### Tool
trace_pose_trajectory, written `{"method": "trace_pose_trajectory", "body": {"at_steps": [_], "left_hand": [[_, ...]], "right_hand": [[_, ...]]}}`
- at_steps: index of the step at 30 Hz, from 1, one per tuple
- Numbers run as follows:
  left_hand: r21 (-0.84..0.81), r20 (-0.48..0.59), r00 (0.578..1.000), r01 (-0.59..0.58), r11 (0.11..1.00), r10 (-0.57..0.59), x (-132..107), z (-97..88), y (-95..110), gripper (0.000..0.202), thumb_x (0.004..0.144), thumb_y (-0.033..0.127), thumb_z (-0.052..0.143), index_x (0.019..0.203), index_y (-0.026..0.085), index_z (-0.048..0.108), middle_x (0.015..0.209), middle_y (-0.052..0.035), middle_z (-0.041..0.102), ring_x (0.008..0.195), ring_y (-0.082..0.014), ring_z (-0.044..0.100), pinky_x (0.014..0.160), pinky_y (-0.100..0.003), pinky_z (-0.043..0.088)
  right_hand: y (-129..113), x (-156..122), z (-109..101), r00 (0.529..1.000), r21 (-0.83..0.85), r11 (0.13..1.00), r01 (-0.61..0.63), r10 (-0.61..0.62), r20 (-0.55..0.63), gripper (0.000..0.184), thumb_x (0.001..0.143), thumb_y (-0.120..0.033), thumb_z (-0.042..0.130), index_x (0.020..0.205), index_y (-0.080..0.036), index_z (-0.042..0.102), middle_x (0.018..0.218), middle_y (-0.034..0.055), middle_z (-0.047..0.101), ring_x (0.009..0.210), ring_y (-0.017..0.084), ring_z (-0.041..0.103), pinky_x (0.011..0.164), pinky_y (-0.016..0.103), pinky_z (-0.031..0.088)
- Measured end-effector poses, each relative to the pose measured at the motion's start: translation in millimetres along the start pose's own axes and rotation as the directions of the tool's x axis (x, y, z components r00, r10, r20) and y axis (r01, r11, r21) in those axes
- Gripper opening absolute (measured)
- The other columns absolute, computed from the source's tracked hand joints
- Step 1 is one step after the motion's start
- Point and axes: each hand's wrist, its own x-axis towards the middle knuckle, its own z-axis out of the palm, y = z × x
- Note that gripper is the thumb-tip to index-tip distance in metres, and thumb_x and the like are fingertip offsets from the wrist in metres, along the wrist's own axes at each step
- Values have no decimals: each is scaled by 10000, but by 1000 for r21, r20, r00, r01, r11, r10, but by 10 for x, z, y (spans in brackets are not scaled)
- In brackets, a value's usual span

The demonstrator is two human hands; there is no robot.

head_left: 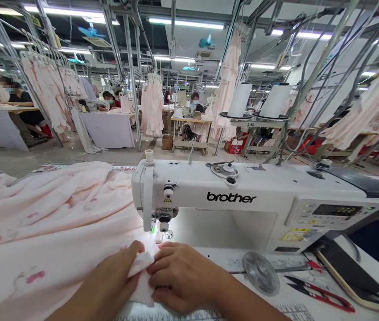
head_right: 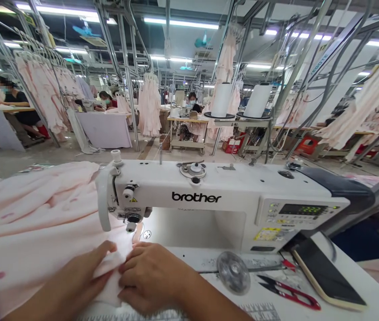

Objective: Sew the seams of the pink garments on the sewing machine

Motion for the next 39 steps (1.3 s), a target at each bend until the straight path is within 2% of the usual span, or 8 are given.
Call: {"method": "trace_pose_trajectory", "body": {"at_steps": [2,5,8,11,17,26,33,39], "left_hand": [[221,-156,967,-163,962,200,11,52,-102,336,813,329,482,1075,148,590,877,44,665,747,136,533,673,37,423],[542,-317,792,-300,785,521,50,95,-191,295,725,193,643,1014,143,601,815,67,612,747,135,458,714,27,427],[718,-269,619,-382,582,738,117,108,-187,448,699,351,690,1090,184,550,956,39,579,934,92,464,842,-42,488],[761,-196,515,-457,460,835,172,122,-169,565,677,455,693,1167,240,512,1198,25,530,1200,17,440,1036,-160,534],[711,-305,501,-446,543,810,195,160,-227,517,725,425,631,1200,255,517,1210,30,536,1174,47,429,1027,-107,500],[724,-240,522,-466,509,819,508,83,-327,555,720,332,658,1236,242,476,1166,28,556,1040,87,477,937,-62,545],[626,-191,627,-515,585,755,293,45,-234,448,731,398,635,1109,175,545,1015,29,576,947,108,454,875,-29,504],[685,-210,619,-460,566,757,398,26,-185,437,722,387,654,1075,153,545,911,45,577,862,114,449,843,-37,498]], "right_hand": [[10,-6,15,1000,-2,1000,4,-4,2,176,921,-303,514,840,-159,577,872,-13,625,937,136,532,1009,262,359],[19,-9,19,1000,7,1000,-5,5,6,171,915,-308,517,853,-161,578,902,-17,638,951,137,547,987,267,367],[11,-2,5,1000,9,1000,-17,17,15,172,907,-313,533,831,-161,562,827,-14,616,869,141,532,930,281,377],[-4,5,-4,1000,6,1000,-13,12,25,196,902,-313,532,782,-158,528,763,-8,582,822,143,513,895,282,377],[-18,7,28,1000,-18,1000,0,1,24,206,892,-317,529,767,-162,476,777,-11,575,817,146,495,898,287,374],[-39,55,-26,988,-153,977,-146,151,21,268,988,-407,519,996,-144,572,987,24,629,1000,159,515,1061,316,304],[-32,23,-16,997,-111,992,-51,57,48,227,986,-364,504,928,-152,561,936,-1,611,951,161,439,1000,318,331],[-11,34,-27,988,-150,977,-149,152,5,230,978,-384,546,967,-155,568,944,-9,620,936,163,444,941,329,333]]}}
